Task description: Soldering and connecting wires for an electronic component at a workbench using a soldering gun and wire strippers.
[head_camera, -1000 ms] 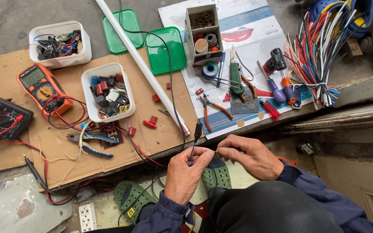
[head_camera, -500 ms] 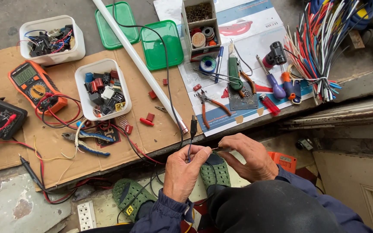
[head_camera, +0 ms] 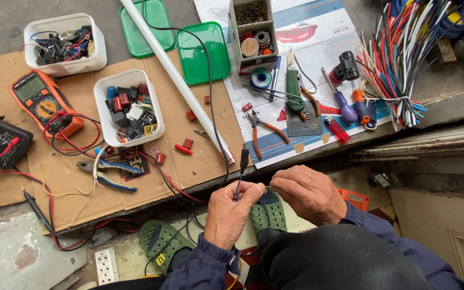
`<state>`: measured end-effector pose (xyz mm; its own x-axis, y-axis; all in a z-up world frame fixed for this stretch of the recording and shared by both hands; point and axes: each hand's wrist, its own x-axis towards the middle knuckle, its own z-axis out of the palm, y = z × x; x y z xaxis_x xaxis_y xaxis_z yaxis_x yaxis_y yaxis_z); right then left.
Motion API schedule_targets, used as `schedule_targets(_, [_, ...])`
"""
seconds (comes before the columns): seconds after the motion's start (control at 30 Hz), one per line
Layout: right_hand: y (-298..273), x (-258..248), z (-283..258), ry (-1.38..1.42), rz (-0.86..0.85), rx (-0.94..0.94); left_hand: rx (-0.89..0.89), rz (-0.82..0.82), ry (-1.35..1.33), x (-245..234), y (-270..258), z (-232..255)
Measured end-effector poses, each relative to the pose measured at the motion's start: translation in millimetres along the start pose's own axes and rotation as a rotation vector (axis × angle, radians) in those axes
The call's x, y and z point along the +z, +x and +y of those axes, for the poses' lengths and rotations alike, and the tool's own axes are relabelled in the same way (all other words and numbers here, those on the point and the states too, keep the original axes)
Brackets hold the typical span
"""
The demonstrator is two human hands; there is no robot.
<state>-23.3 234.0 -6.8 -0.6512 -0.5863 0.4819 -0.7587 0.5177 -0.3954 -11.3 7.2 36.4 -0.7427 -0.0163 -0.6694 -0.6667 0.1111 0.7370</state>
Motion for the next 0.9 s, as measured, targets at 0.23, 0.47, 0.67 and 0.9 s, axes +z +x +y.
schedule_targets(0.23, [-5, 1, 1, 0.006, -0.010, -0.002, -0.003, -0.002, 0.006, 0, 1, -1])
schedule_targets(0.47, [1, -6, -10, 0.185, -0.102, 0.232, 0.072, -0.019, 0.041, 0, -1, -7])
schedule_targets(0.67, [8, -18, -9, 0.919, -0.234, 1.019, 0.148, 0.023, 0.152, 10, -4, 0])
schedule_targets(0.9, [36, -29, -8, 1.115, -0.122, 1.382, 0.043, 0.030, 0.019, 16, 15, -20])
